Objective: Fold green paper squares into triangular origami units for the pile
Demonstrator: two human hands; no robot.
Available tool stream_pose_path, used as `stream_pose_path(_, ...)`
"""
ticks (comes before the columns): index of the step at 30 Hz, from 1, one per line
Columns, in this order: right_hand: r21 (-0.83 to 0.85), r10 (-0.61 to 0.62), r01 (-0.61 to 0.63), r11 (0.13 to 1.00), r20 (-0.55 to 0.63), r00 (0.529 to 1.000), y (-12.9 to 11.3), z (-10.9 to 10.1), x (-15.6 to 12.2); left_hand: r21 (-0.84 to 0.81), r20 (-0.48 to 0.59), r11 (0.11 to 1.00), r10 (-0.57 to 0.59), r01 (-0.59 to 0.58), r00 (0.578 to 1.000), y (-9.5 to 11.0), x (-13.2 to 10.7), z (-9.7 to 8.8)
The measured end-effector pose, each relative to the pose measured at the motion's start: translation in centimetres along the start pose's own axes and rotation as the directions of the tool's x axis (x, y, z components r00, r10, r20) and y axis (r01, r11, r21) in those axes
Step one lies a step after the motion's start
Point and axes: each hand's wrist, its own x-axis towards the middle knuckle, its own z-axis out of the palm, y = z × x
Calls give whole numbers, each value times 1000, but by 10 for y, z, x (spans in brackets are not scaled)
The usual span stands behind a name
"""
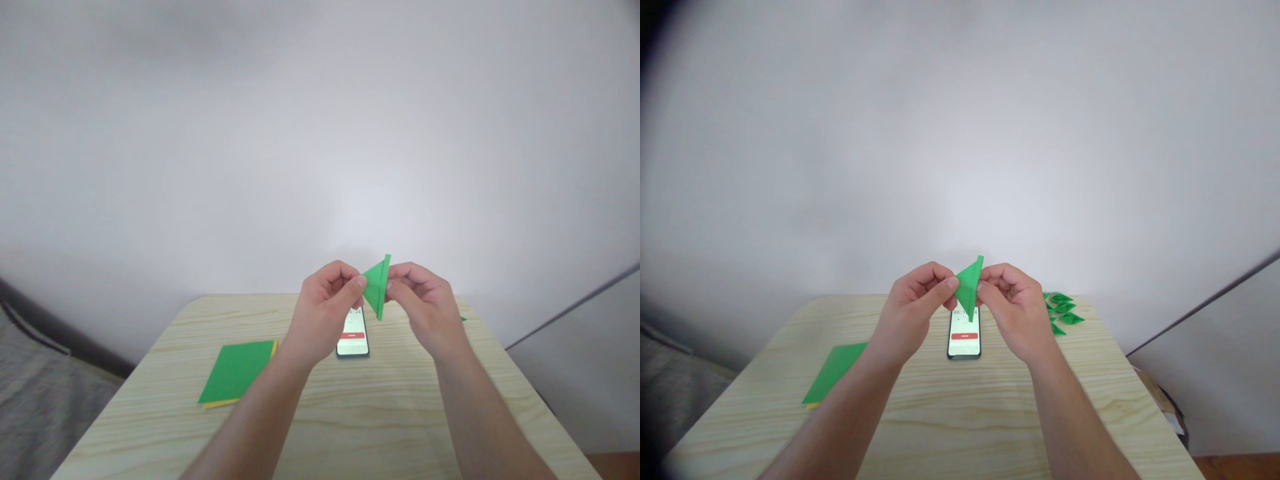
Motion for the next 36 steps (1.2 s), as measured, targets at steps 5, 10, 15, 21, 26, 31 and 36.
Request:
stream_pose_path(5,43,31,-34,998,77,997,3,-2,1,-48,13,999,15,-14,1000,1,-1,1)
stream_pose_path(10,200,103,-129,971,137,985,2,-4,2,-217,38,973,86,-75,996,-1,-3,3)
stream_pose_path(15,325,165,-235,916,226,960,-3,-1,2,-286,80,950,149,-121,986,1,-6,4)
stream_pose_path(21,347,166,-272,898,305,938,1,-1,0,-262,107,955,173,-140,979,4,-9,3)
stream_pose_path(26,321,157,-289,902,380,912,1,-1,-1,-236,146,958,200,-162,969,5,-10,3)
stream_pose_path(31,259,148,-257,931,377,914,4,-1,-1,-138,109,966,232,-217,966,7,-11,3)
stream_pose_path(36,124,77,-104,987,203,976,6,-2,0,-108,57,962,259,-252,964,6,-9,2)
